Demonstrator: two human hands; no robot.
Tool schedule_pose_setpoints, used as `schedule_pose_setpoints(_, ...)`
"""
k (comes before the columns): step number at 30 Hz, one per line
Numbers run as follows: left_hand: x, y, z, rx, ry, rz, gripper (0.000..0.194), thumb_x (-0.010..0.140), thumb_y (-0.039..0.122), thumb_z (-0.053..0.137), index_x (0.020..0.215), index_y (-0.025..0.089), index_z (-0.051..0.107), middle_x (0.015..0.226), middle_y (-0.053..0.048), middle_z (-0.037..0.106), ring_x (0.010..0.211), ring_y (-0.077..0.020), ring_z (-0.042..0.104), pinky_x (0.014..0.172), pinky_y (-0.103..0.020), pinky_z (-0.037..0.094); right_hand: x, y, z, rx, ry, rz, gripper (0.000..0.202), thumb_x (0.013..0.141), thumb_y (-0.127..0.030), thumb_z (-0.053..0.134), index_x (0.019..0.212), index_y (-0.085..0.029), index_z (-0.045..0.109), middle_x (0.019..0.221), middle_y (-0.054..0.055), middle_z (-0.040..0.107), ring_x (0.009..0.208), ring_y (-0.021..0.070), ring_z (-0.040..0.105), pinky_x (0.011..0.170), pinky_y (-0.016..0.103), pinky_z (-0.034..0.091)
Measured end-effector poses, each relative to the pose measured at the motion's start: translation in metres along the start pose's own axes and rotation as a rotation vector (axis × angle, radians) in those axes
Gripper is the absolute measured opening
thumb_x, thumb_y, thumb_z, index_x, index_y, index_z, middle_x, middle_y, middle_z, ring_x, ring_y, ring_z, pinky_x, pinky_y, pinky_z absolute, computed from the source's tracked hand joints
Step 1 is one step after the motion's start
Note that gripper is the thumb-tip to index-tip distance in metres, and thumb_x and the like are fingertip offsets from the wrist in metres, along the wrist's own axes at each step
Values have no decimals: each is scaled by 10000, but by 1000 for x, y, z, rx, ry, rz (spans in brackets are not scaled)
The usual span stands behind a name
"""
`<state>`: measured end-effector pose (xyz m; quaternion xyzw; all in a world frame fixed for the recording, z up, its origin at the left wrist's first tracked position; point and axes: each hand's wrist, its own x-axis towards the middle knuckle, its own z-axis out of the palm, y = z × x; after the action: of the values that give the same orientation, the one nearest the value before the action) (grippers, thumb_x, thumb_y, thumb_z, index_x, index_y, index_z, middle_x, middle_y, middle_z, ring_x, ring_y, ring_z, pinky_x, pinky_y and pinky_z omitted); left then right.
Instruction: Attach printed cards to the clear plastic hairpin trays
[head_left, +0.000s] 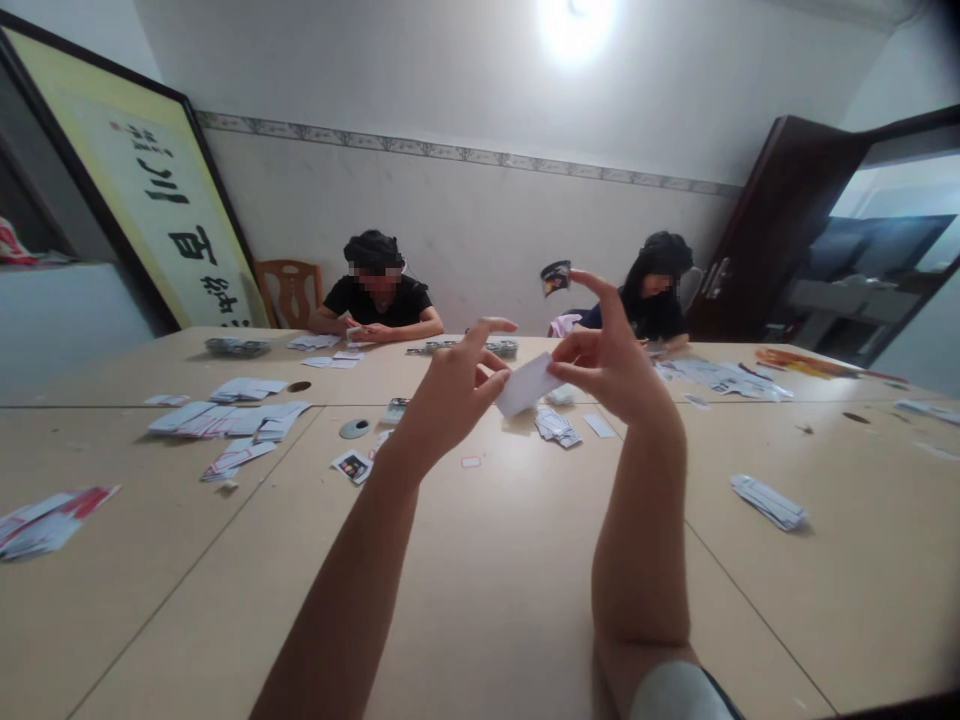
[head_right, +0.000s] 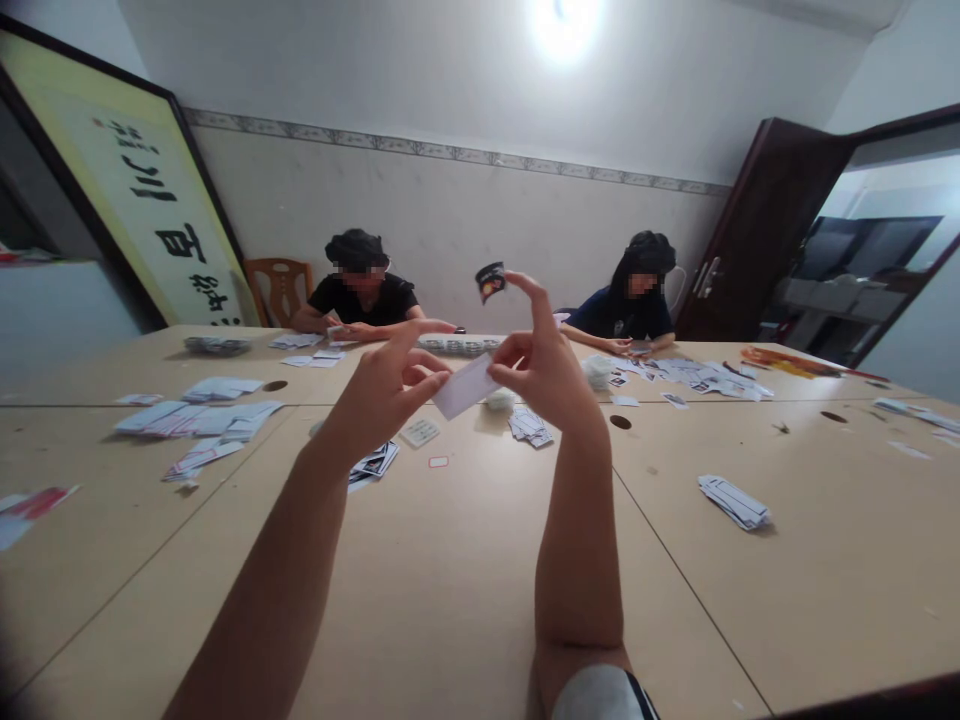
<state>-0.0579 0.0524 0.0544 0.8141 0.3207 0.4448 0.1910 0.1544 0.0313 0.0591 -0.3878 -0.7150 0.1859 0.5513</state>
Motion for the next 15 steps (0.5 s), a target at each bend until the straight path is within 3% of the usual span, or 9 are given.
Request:
schedule_pose_setpoints(3, 2, -6, -4, 4, 64, -14, 400, 895, 249, 629, 1292, 222, 586, 952, -47, 753, 722, -162, 724, 627, -264, 534, 11, 34, -24, -16, 219, 120, 1024, 658, -113, 757, 1545, -261, 267, 664, -92, 641, 637, 141, 632, 633, 254, 542)
schedule_pose_setpoints(6, 2, -9, -13, -26, 122, 6, 378, 889, 280, 661, 1257, 215, 601, 1035, -66, 752, 746, -167, 736, 658, -273, 561, 20, 87, -42, -181, 591, 528, 1020, 742, -64, 666, 1568, -314, 122, 810, -70, 673, 639, 120, 647, 607, 207, 549)
schedule_pose_setpoints(8, 2, -9, -20, -26, 131, -9, 386, 888, 293, 672, 1258, 207, 603, 1024, -73, 756, 745, -178, 742, 653, -280, 563, 19, 125, -47, -222, 638, 698, 1002, 773, -46, 664, 1582, -214, 98, 1025, 50, 701, 733, 152, 691, 618, 232, 577)
schedule_pose_setpoints(10, 2, -9, -26, -18, 121, -48, 394, 888, 302, 676, 1261, 195, 604, 961, -74, 763, 746, -195, 749, 648, -288, 558, 11, 157, -46, -246, 643, 866, 798, 864, -120, 680, 1544, -159, 263, 1173, 128, 664, 814, 179, 705, 657, 286, 606)
schedule_pose_setpoints(12, 2, -10, -29, -29, 106, -73, 388, 889, 309, 677, 1249, 183, 606, 900, -72, 766, 748, -207, 754, 659, -296, 558, 0, 181, -41, -271, 628, 1000, 455, 963, -278, 648, 1385, -177, 514, 1253, 108, 638, 953, 200, 693, 776, 364, 617)
schedule_pose_setpoints(15, 2, -13, -31, -32, 100, -74, 355, 888, 323, 677, 1207, 177, 620, 869, -69, 768, 754, -215, 757, 676, -306, 561, -13, 203, -31, -327, 586, 1131, 369, 976, -348, 635, 1299, -174, 594, 1286, 100, 632, 1063, 229, 670, 884, 434, 592)
